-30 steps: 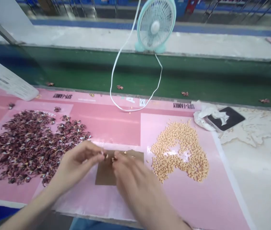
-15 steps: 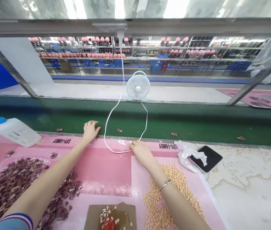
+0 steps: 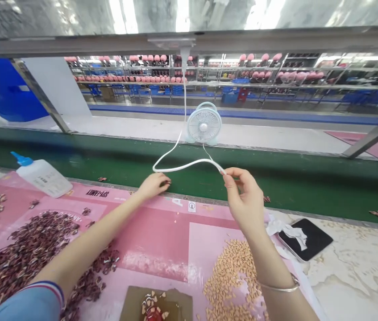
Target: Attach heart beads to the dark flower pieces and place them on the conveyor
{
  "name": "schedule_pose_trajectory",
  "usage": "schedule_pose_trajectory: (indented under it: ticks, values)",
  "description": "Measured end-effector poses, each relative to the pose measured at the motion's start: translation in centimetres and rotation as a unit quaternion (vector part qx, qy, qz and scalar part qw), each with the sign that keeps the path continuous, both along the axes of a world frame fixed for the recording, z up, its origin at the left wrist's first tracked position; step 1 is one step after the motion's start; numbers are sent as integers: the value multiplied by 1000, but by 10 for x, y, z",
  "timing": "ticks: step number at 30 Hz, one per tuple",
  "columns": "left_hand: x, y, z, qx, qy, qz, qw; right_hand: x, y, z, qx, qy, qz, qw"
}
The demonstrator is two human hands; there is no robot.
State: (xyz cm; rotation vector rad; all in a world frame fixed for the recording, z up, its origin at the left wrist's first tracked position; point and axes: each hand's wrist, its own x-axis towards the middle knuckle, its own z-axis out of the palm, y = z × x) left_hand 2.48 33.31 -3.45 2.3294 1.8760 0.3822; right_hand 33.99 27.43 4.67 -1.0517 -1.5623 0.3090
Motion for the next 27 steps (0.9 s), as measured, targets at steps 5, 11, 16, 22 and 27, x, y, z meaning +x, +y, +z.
schedule_pose_trajectory:
  ticks: [5,11,16,22,27]
  values:
    - [-118,-43,30,35,22,203,978,-9,12,0,5,63,17,998]
    - [-181,-64,19,31,5,243,969,-38,20,35,47,71,59,995]
    - [-199,-66,4,41,-12,213,976,-63,6,78,74,33,84,993]
    - [-217,-94,-10,4,-3,156,988,-60,-15,92,69,49,52,995]
    - [-217,-126,-18,-43,17,125,991,-22,-16,72,-54,77,44,995]
